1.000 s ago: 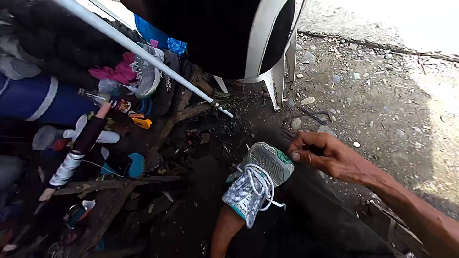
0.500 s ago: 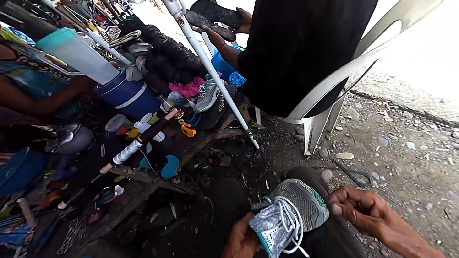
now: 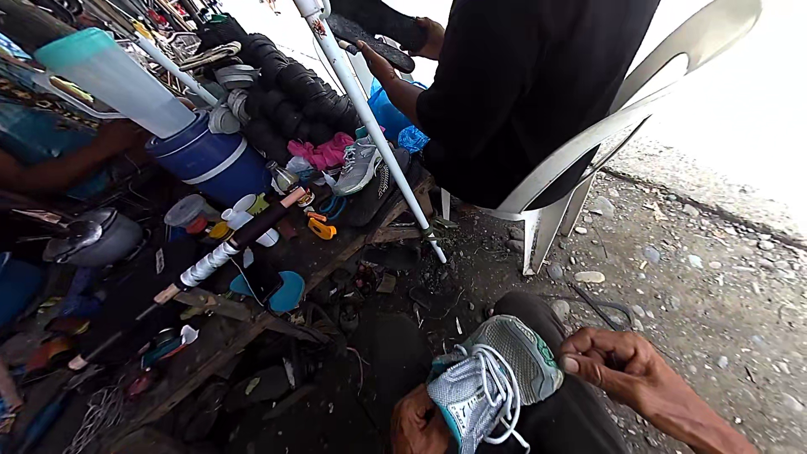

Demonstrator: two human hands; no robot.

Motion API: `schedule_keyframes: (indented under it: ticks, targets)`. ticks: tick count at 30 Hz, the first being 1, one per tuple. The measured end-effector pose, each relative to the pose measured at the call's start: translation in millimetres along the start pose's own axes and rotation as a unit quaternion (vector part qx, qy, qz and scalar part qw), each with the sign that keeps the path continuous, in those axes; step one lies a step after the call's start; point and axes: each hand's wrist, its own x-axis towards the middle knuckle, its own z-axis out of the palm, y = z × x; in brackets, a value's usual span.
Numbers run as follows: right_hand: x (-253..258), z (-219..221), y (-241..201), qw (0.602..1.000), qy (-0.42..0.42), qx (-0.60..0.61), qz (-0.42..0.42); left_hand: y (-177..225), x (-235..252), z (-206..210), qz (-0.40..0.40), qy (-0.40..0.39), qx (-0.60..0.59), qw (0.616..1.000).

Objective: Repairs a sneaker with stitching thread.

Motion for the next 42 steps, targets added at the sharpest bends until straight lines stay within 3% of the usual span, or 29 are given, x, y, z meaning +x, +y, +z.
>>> schedule_keyframes:
  ticks: [4, 6, 8, 10, 12, 14, 16, 18, 20, 23, 26, 30, 35, 42]
  targets:
    - [2.5, -7.5, 0.0, 1.0, -0.002, -0.01, 0.002, -1.9, 0.6, -10.4, -0.025, -0.032, -0.031, 0.999]
    - [1.1, -15.9, 1.5, 0.999, -0.027, -0.027, 0.012, -7.1, 0.3, -23.6, -0.025, -0.055, -0.136, 0.989]
    - [-3.1, -27.3, -0.4, 0.991, -0.117, -0.053, 0.047, -15.6, -2.9, -35.1, -0.027, -0.091, -0.288, 0.953]
    - [-7.6, -34.0, -6.9, 0.964, -0.252, -0.027, 0.081, -16.1, -7.0, -41.7, -0.032, -0.143, -0.448, 0.882]
    - [-10.6, -30.7, -14.2, 0.954, -0.289, 0.054, 0.053, -11.8, -8.8, -36.6, -0.019, -0.181, -0.617, 0.765]
    - [-12.5, -21.4, -23.0, 0.966, -0.223, 0.13, -0.001, -5.5, -11.1, -26.0, -0.008, -0.174, -0.723, 0.669]
    - [-8.7, -13.1, -30.0, 0.989, -0.106, 0.094, -0.042, -0.2, -10.0, -17.5, -0.035, -0.135, -0.751, 0.646]
    - [-1.8, -10.7, -25.1, 0.989, -0.013, -0.112, -0.093, -0.3, -9.6, -12.4, -0.078, -0.105, -0.701, 0.701]
    - [3.0, -12.7, -16.3, 0.937, 0.015, -0.32, -0.135, 2.0, -10.0, -9.8, -0.09, -0.092, -0.585, 0.801]
    - [7.5, -9.2, -10.8, 0.895, 0.008, -0.416, -0.162, 13.2, -7.5, -7.2, 0.011, -0.094, -0.383, 0.919]
    - [16.4, -7.6, -5.3, 0.877, -0.008, -0.447, -0.173, 21.4, 0.9, -2.6, 0.114, -0.076, -0.168, 0.976]
    - [22.2, -5.0, 0.7, 0.879, -0.019, -0.438, -0.185, 26.4, 5.4, 1.1, 0.143, -0.051, -0.007, 0.988]
    - [23.9, -3.0, 13.5, 0.872, 0.019, -0.435, -0.226, 11.2, 5.3, 8.3, 0.172, -0.051, -0.028, 0.983]
    - [27.4, -0.5, 21.8, 0.829, 0.052, -0.482, -0.279, 1.8, 2.3, 15.8, 0.174, -0.008, -0.089, 0.981]
